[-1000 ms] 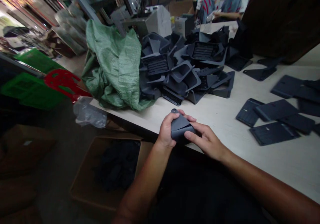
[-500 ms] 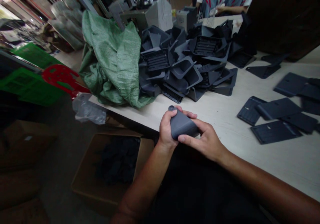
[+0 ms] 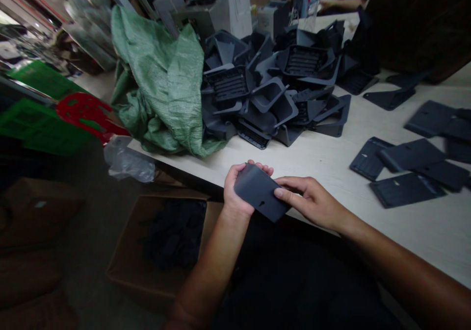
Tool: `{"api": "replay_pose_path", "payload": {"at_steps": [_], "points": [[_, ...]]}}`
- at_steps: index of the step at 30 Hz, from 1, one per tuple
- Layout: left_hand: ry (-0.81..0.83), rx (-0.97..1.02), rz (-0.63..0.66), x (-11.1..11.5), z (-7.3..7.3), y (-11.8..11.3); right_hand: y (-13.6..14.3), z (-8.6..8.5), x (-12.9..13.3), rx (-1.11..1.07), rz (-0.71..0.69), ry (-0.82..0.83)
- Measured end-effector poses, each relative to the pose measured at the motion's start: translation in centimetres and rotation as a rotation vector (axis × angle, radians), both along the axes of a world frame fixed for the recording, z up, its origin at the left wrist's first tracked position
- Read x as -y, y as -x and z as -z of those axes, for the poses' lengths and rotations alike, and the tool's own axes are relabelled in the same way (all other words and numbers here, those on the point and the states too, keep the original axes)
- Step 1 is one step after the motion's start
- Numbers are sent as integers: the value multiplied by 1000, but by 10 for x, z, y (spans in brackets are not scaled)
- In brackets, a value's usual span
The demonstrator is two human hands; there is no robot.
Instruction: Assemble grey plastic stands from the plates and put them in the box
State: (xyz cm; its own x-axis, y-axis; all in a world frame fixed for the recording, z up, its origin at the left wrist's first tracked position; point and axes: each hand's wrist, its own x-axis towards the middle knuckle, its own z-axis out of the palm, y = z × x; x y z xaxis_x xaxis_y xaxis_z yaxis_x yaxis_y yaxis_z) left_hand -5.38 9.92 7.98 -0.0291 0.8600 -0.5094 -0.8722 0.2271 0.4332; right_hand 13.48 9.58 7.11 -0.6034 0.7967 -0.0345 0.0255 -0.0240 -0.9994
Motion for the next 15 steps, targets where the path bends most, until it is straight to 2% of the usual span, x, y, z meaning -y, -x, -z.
{"api": "replay_pose_path", "payload": {"at_steps": [8,12,15], "points": [[39,-30,22,7,1,-2,6,0,6,-77,35,162],[-46,-136,69,11,-2,-4,8,4,8,-74,30,130],[-61,-235,16,15,-4,-7,9,11,7,-77,29,99]]}}
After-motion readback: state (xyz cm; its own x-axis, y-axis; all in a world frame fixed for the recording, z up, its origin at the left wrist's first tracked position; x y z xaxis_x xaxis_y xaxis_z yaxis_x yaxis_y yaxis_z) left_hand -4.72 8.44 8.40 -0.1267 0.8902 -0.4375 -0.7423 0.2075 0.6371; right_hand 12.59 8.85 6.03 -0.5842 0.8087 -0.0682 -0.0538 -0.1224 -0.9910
